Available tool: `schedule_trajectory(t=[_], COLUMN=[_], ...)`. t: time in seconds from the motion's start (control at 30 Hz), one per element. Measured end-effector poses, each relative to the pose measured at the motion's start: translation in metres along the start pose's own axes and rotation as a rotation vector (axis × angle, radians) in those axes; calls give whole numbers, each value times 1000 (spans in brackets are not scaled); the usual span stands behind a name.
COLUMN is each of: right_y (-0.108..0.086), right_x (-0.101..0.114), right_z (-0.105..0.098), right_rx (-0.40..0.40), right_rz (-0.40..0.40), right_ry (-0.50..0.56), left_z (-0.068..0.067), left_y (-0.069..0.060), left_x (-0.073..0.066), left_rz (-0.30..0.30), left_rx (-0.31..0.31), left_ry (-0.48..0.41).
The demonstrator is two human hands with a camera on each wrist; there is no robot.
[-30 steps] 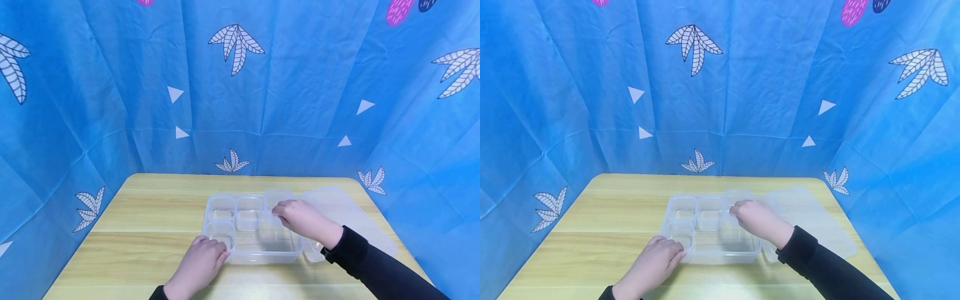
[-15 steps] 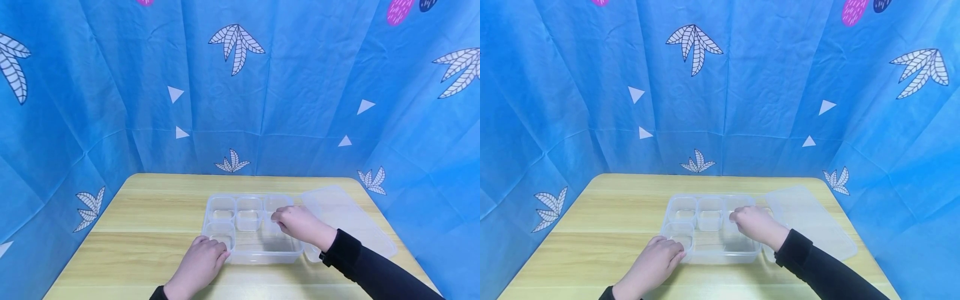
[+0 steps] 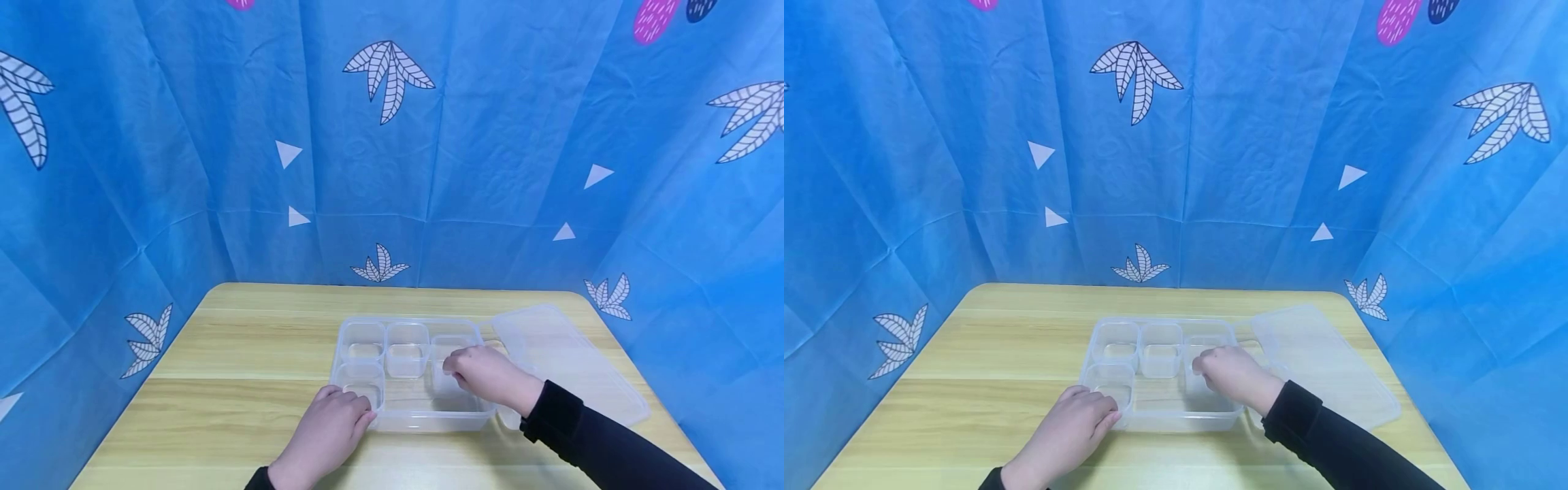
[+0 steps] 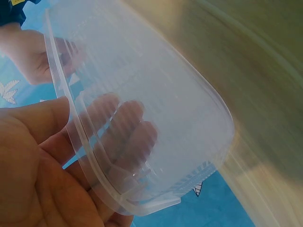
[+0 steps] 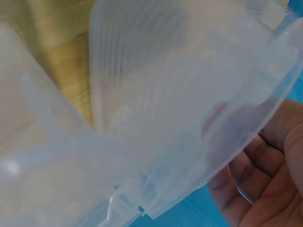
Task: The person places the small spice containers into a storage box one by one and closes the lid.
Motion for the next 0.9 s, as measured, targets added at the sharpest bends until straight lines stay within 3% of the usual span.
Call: schedule_trajectory(t=[0.43,0.9], right_y=[-1,7], right_x=[2,-3], right_z=[3,3], right_rx=[64,83], right_rz=[23,21], right_ry=[94,135], left_z=[2,3], left_y=[0,0], left_x=[0,1], left_rz=[4,-4], left_rx=[-10,-3], left_ry=[11,8])
Point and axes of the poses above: each hand's wrist, its own y-axis towards the middle knuckle, its own z-axis out of the palm, x = y × z, the point moved 1 cm from there along y, towards the middle knuckle, and after that the axes turned 3 degrees about z, right-handed, at the moved point
